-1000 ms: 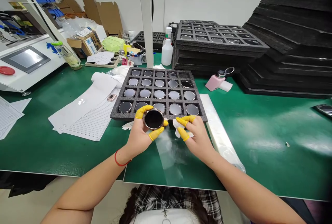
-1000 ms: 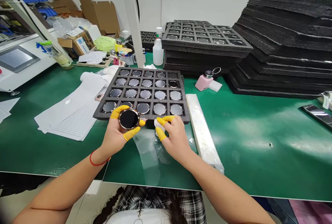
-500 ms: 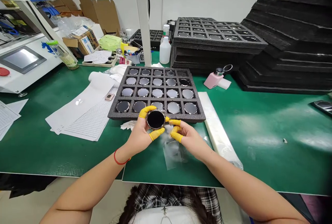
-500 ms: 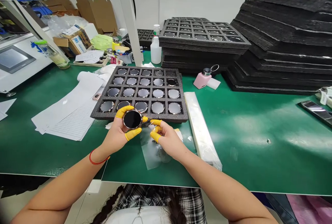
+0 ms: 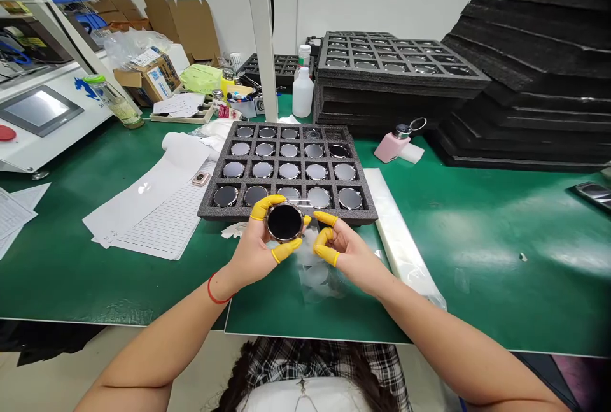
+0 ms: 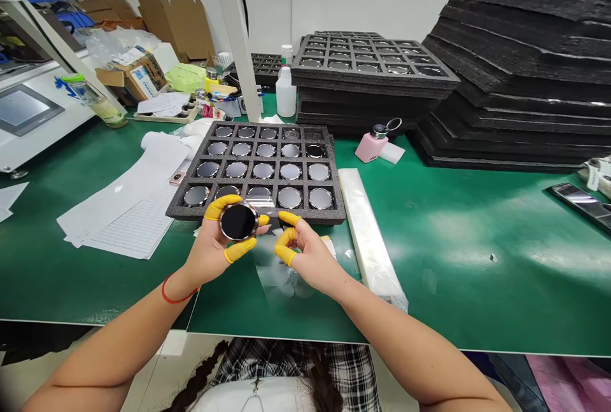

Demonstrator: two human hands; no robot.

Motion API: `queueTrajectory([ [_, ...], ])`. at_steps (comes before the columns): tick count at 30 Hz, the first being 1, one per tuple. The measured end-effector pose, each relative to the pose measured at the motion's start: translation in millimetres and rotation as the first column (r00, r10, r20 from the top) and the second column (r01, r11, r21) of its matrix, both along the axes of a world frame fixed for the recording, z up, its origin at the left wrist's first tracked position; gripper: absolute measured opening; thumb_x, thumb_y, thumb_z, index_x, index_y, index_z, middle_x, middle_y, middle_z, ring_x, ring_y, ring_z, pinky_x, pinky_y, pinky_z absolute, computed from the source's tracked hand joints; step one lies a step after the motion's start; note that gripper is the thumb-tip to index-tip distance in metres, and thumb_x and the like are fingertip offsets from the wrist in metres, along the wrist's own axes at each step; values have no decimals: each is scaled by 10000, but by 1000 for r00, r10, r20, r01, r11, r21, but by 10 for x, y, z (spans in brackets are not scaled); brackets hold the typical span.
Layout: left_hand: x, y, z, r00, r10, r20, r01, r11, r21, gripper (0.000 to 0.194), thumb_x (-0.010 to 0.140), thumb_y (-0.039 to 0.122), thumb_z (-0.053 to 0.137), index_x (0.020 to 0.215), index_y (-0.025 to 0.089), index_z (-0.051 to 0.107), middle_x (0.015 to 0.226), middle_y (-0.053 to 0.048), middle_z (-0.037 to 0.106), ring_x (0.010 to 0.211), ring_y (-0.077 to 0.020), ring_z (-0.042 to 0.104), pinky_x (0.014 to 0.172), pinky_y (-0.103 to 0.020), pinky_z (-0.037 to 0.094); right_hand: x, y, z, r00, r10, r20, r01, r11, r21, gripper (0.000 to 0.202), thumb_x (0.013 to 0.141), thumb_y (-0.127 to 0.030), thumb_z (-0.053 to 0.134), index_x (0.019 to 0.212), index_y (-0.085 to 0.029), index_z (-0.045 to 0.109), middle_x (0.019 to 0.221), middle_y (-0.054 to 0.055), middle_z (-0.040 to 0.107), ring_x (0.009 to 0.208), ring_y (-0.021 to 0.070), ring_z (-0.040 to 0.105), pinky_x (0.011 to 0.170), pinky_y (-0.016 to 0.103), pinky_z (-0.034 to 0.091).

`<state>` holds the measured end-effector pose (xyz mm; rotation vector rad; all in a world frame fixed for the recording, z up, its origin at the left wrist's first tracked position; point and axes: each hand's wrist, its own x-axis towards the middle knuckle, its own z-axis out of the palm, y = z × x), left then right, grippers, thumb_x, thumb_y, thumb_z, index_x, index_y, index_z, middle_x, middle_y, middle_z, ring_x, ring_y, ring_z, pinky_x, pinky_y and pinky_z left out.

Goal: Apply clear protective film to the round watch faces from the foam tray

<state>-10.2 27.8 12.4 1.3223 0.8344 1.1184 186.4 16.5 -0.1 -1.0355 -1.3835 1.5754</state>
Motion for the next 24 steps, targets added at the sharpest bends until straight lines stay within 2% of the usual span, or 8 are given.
queueTrajectory([
  [4,19,-21,-21,997,-75,-5,75,994,-78,587,778,212,718,1240,257,359,1157,-63,606,1029,-221,668,968,-384,513,-3,-32,-9,993,-9,114,-7,990,140,573,794,-205,578,1325,-197,363,770,-25,562,736,129,529,751,324,469],
  [6,28,-21,-21,997,-76,11,77,989,-123,588,779,218,719,1241,258,358,1159,-61,607,1014,-220,675,953,-379,523,-4,-44,-8,981,-73,182,31,974,224,568,807,-210,567,1337,-209,362,790,-19,572,760,136,541,776,340,482],
  [9,34,-19,-13,996,-86,19,88,982,-170,594,779,216,720,1244,264,353,1138,-54,624,1025,-220,672,951,-378,524,2,-52,-13,939,-184,291,69,929,365,499,837,-220,552,1315,-229,410,810,-6,586,781,152,573,723,317,503],
  [11,34,-15,-6,995,-99,14,99,975,-196,603,777,213,720,1254,264,355,1114,-52,636,1031,-223,669,945,-379,527,15,-50,-31,902,-251,352,52,872,487,431,854,-211,553,1274,-237,459,839,6,607,798,161,587,715,311,503],
  [14,32,-5,3,994,-108,12,108,968,-227,602,769,210,718,1255,264,367,1128,-54,623,1002,-225,677,937,-393,532,41,-37,-67,847,-341,408,-31,734,678,293,878,-185,553,1168,-225,534,843,21,629,780,171,571,703,312,472],
  [18,34,10,6,994,-110,2,108,963,-246,592,754,209,720,1236,262,380,1147,-59,600,974,-221,679,919,-388,540,59,-16,-85,782,-443,438,-129,572,810,62,892,-172,549,940,-190,584,749,27,617,690,172,517,627,295,395],
  [20,36,12,1,993,-114,-14,107,964,-244,595,755,202,718,1239,262,376,1133,-57,605,982,-213,672,914,-372,541,58,-10,-78,763,-476,437,-152,526,837,44,891,-164,548,863,-183,577,708,25,600,660,167,497,621,291,370],
  [24,35,4,0,992,-120,-39,108,968,-228,590,765,181,713,1236,260,367,1115,-50,614,986,-198,673,925,-349,532,51,-11,-71,741,-502,446,-184,487,854,96,884,-129,531,809,-180,563,689,25,584,671,165,498,645,289,368],
])
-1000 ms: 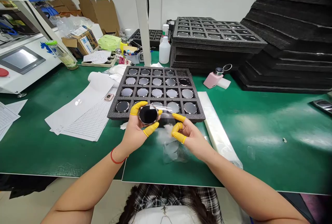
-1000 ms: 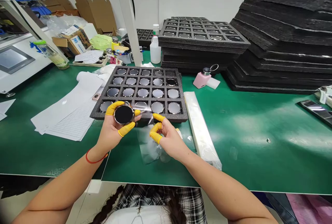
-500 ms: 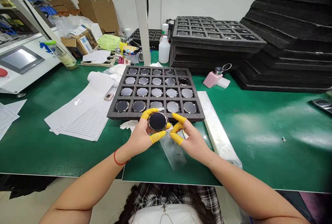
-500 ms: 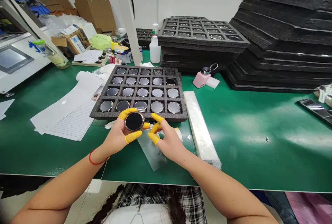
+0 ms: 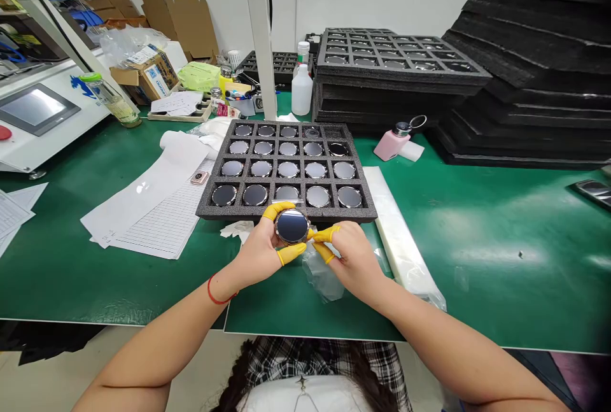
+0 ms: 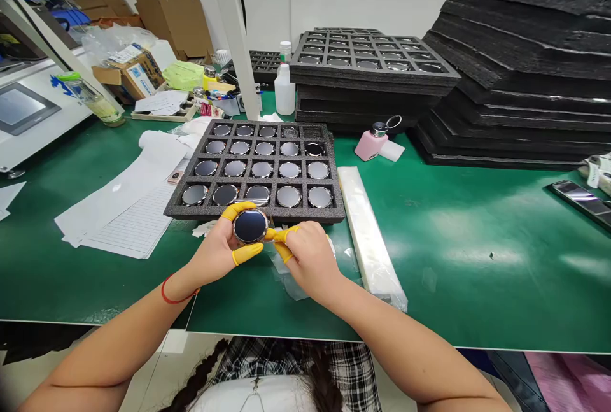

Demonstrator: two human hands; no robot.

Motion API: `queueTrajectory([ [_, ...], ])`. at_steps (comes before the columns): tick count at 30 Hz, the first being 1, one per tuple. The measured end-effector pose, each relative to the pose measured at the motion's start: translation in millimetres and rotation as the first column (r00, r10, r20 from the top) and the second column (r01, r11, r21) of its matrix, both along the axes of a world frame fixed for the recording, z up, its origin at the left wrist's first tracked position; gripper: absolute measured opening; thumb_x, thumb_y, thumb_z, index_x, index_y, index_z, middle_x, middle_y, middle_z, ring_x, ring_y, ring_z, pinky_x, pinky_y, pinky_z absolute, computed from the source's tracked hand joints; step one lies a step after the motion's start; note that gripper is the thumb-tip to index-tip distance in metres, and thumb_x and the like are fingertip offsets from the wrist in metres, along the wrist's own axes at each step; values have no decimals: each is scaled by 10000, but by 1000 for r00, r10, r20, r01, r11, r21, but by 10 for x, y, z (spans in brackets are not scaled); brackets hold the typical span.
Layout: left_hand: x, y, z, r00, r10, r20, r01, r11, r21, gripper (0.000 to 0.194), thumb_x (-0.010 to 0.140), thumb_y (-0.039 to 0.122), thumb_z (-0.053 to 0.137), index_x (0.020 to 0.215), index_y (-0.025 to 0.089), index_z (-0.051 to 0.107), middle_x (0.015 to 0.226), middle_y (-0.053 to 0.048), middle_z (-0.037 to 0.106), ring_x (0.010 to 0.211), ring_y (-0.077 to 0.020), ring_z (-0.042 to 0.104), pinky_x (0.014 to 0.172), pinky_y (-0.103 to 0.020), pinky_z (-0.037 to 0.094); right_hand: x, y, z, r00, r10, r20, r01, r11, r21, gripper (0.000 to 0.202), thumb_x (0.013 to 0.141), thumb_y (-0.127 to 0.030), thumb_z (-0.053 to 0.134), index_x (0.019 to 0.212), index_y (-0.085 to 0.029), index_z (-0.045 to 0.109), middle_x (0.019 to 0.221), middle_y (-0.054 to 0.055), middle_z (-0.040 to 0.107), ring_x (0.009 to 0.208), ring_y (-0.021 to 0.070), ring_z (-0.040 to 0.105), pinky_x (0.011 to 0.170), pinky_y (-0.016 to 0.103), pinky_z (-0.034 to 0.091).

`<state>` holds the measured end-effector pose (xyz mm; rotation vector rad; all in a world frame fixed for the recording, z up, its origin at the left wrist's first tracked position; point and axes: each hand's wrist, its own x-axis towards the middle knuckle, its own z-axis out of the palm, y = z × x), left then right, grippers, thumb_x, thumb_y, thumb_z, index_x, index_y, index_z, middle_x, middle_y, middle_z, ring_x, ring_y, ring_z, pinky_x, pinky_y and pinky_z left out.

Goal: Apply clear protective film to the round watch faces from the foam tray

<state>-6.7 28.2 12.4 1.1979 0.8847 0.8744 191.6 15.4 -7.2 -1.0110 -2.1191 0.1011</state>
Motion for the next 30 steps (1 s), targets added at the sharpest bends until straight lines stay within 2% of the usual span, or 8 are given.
queueTrajectory([
  [7,2,-5,25,1000,21,19,-21,1000,1,594,770,222,719,1241,246,358,1110,-67,644,996,-226,678,931,-388,531,-16,-60,3,994,-70,85,64,996,69,108,875,-125,546,799,-189,589,854,48,630,792,170,526,928,430,380],
  [13,1,68,67,985,169,24,-168,985,-46,610,743,257,737,1204,225,339,1049,-52,654,945,-222,695,962,-429,507,70,-236,349,998,59,-39,-54,991,119,128,839,-109,600,793,-228,608,870,11,634,907,182,566,1022,492,302],
  [16,10,52,80,992,126,-17,-127,991,-48,605,736,243,740,1199,232,351,1031,-36,643,937,-215,692,913,-396,536,154,-268,475,970,108,-217,-111,994,1,131,821,-125,629,827,-255,616,854,-9,615,896,169,576,1042,477,293],
  [18,28,7,66,996,38,-86,-39,999,-12,593,735,223,738,1200,244,371,1034,-26,636,926,-198,688,871,-356,553,184,-242,477,918,34,-396,-116,976,-185,107,819,-152,638,807,-255,612,915,1,606,926,173,564,994,432,356],
  [20,49,-48,30,983,-30,-180,42,997,65,571,731,213,740,1194,257,409,1068,-20,624,913,-174,674,840,-316,559,182,-191,429,835,-104,-540,-149,902,-405,77,823,-208,649,768,-245,609,1012,14,602,988,183,544,936,383,404],
  [23,78,-107,-43,959,-54,-278,106,979,176,530,736,222,733,1184,262,452,1130,-21,599,910,-151,646,807,-275,562,127,-112,341,721,-272,-637,-278,729,-626,127,800,-295,681,714,-227,617,1113,13,601,1051,193,526,939,354,401],
  [27,108,-124,-114,954,-58,-293,134,960,246,521,759,237,716,1203,260,446,1100,-20,606,885,-142,645,789,-264,561,33,-75,293,616,-417,-668,-445,516,-732,187,744,-364,726,680,-209,643,1140,15,603,1031,187,537,903,318,416],
  [30,128,-125,-131,958,-71,-279,152,948,281,502,778,221,700,1209,268,445,1068,-5,616,862,-124,647,782,-242,554,-4,-85,294,600,-453,-660,-494,439,-750,213,706,-378,756,664,-200,648,1146,16,602,998,178,544,856,295,428],
])
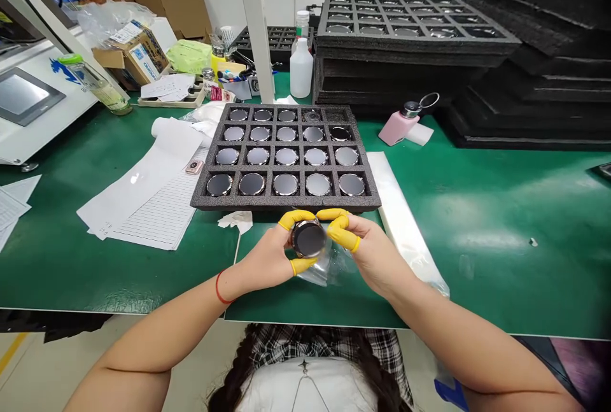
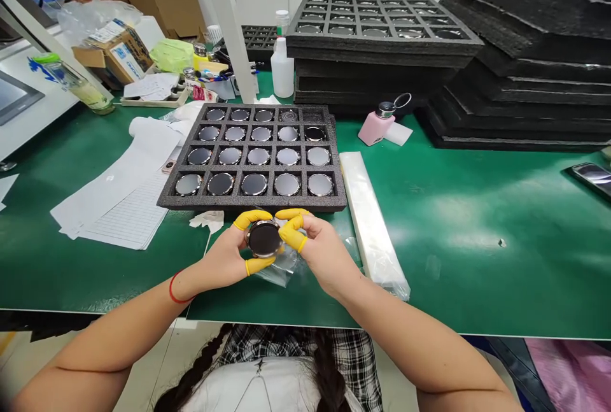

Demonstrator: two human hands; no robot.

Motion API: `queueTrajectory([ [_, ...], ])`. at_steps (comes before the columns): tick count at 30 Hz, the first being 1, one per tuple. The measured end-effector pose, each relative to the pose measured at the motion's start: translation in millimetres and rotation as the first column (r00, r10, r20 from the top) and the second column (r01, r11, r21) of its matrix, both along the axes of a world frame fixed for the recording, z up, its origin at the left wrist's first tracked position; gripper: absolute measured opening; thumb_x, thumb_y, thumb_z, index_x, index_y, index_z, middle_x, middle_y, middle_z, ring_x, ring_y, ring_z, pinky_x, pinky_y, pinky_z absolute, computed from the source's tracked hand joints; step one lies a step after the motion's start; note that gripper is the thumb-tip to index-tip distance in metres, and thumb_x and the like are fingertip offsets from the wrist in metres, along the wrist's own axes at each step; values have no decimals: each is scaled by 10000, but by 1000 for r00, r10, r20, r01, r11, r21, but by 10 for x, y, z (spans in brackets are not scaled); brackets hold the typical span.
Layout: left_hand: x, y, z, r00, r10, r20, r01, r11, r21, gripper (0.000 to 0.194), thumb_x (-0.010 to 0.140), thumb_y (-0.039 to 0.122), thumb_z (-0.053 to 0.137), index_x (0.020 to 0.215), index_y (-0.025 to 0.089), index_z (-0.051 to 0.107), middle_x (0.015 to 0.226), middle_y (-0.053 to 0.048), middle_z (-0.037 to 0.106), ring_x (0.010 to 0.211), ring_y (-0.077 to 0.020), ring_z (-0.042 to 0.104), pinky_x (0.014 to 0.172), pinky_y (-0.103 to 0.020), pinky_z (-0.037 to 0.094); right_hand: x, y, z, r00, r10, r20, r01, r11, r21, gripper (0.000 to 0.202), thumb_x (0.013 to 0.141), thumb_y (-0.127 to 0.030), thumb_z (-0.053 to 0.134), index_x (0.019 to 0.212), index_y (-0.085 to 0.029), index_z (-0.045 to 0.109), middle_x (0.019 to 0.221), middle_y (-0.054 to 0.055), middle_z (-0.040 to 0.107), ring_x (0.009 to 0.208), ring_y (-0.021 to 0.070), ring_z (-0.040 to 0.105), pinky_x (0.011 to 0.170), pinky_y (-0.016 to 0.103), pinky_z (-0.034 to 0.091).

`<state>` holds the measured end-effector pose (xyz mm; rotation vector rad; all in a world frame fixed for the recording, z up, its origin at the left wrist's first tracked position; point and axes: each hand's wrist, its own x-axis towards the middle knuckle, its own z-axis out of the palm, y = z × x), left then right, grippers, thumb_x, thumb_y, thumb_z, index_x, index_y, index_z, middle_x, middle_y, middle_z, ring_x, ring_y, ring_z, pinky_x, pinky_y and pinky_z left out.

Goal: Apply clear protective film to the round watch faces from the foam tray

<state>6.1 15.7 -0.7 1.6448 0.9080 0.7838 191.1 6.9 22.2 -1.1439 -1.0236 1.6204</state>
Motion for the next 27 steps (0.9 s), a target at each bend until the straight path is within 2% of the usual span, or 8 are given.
queueTrajectory([
  [4,13,-12,1,999,-23,24,23,1000,-1,506,781,194,695,1209,282,441,1050,10,624,855,-108,650,774,-217,548,-9,-12,-1,1000,12,20,-12,1000,5,232,708,-381,753,652,-188,636,1127,21,608,978,173,543,844,291,423],
  [11,9,-27,19,999,-40,8,40,998,-38,502,784,206,693,1213,253,435,1060,-20,628,884,-144,665,790,-261,560,-7,-6,-32,996,17,82,-23,998,66,178,755,-329,689,676,-188,615,1102,26,620,1013,183,538,870,311,415],
  [20,17,-35,43,1000,-28,9,29,999,-19,507,778,209,704,1203,284,438,1092,-1,600,875,-116,649,778,-225,552,-14,-13,-22,994,18,104,-28,995,93,163,766,-299,672,669,-186,607,1079,26,608,935,162,557,746,267,478],
  [27,6,-39,47,999,-40,-3,40,999,-33,501,786,221,697,1210,279,436,1086,-9,609,894,-136,660,788,-250,551,-10,-22,-23,995,22,96,-32,993,110,134,767,-266,665,674,-186,611,1065,21,593,914,150,555,703,236,497],
])
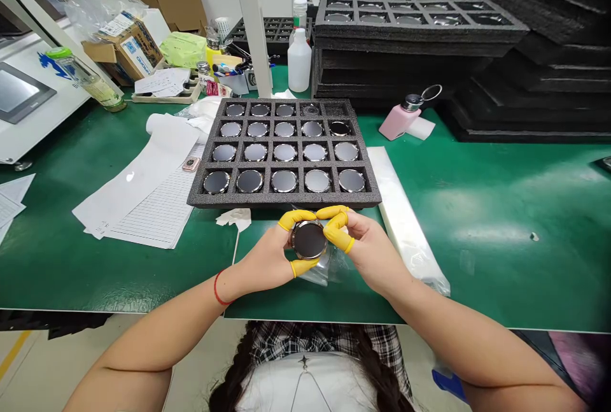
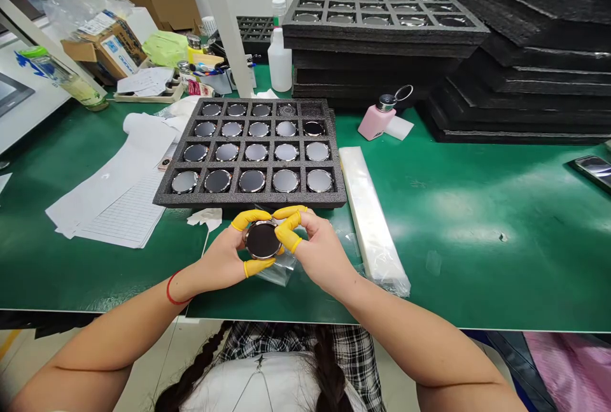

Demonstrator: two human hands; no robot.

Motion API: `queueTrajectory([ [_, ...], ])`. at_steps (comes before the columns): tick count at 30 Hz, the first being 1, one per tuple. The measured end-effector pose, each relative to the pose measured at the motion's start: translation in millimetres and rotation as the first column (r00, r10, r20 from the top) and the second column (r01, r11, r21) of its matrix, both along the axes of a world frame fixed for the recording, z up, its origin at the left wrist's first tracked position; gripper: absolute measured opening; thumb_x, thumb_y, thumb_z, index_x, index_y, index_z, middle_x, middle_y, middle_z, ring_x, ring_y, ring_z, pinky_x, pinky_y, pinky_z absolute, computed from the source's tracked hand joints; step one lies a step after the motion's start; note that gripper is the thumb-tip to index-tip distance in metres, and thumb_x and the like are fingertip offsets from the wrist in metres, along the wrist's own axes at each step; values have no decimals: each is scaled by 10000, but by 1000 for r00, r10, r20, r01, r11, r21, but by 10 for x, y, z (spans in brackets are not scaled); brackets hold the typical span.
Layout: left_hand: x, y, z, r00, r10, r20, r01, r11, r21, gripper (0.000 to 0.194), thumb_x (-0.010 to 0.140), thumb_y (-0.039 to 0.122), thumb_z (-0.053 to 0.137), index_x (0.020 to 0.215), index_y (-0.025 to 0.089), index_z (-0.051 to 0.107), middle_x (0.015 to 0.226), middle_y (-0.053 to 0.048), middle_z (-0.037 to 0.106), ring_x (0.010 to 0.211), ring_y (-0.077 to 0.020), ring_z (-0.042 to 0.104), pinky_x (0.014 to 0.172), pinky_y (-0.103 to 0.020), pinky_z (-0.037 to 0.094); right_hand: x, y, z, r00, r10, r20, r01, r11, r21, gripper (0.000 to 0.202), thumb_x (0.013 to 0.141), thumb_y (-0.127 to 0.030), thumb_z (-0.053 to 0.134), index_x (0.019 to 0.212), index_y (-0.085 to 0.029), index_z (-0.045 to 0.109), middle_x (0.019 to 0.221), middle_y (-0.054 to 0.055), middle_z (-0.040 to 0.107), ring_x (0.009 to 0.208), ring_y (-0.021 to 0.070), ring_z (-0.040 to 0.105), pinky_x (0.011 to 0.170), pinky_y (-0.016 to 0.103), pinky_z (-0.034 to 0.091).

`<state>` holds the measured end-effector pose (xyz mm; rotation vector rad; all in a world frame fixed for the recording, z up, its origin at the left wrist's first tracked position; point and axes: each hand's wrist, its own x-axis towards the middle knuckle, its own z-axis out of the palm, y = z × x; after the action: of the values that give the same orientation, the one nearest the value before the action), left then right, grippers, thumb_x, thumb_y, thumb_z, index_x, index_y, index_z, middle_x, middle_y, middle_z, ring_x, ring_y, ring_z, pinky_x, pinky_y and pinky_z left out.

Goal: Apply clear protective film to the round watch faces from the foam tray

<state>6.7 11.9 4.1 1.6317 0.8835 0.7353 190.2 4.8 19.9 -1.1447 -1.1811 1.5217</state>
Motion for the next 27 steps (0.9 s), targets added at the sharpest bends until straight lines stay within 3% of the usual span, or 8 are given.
queueTrajectory([
  [27,1,-2,0,1000,12,-17,-12,1000,-8,504,782,247,699,1217,261,444,1092,-25,613,867,-141,656,778,-267,555,18,-3,-9,999,18,40,-19,999,28,123,789,-261,640,700,-183,604,1090,30,581,918,155,563,742,255,501],
])
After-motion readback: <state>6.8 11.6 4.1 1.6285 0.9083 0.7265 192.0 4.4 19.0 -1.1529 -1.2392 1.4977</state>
